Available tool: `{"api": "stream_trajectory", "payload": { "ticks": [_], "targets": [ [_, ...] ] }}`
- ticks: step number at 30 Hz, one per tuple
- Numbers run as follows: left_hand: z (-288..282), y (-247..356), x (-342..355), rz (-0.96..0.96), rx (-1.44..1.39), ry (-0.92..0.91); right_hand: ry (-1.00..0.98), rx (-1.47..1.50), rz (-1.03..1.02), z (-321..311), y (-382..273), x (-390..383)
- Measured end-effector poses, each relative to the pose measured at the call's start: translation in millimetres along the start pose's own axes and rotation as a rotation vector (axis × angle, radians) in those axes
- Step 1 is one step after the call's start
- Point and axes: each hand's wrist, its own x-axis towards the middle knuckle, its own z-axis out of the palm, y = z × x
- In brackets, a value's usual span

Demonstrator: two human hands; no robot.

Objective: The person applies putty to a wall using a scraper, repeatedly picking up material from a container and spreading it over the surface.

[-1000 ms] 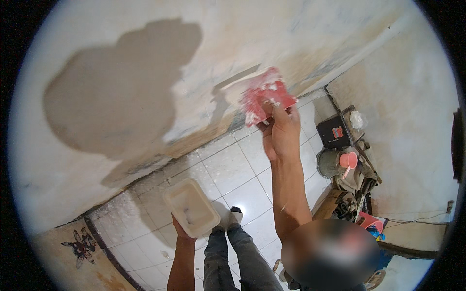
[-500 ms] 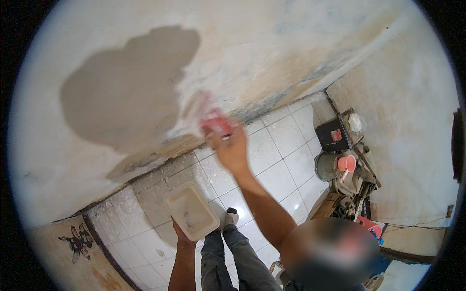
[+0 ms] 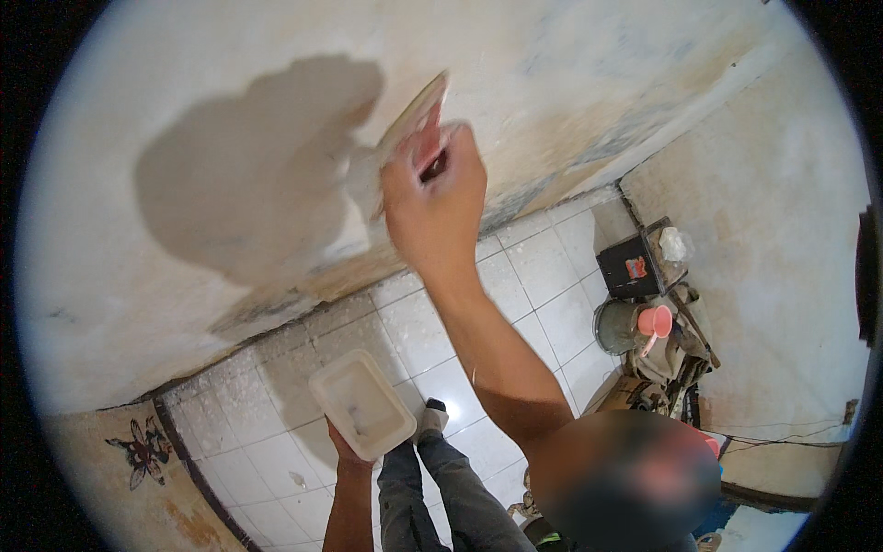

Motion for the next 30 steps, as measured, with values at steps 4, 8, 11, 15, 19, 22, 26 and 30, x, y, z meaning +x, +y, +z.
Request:
{"api": "stream_trajectory", "payload": {
  "ticks": [4, 8, 11, 15, 19, 22, 26, 30],
  "targets": [
    [-1.0, -0.5, 0.5, 0.102, 0.116, 0.034, -0.011, 0.114, 0.034, -29.2, 15.2, -14.7],
    [1.4, 6.5, -8.8, 0.045, 0.027, 0.03, 0.173, -0.217, -0.04, -33.1, 48.3, 19.3],
    [-0.8, 1.0, -7.0, 0.127, 0.255, -0.068, 0.01, -0.435, -0.58, 2.3, 87.8, 32.7],
    [-5.5, -0.7, -7.6, 0.075, 0.075, 0.011, -0.304, -0.319, -0.644, 35.8, 75.1, -46.4],
    [-8.2, 1.8, -13.8, 0.113, 0.106, -0.012, -0.123, -0.216, -0.203, -15.1, 94.7, -56.7],
    [12.1, 0.3, -16.7, 0.11, 0.039, 0.059, 0.156, 0.315, 0.296, -55.3, 124.0, -1.4],
    [3.2, -2.4, -9.4, 0.075, -0.012, 0.135, 0.308, 0.546, 0.294, -53.5, 115.1, 77.7],
    [8.8, -6.5, -14.1, 0.067, -0.017, 0.085, -0.016, -0.109, -0.296, 19.3, 43.8, 33.7]
  ]
}}
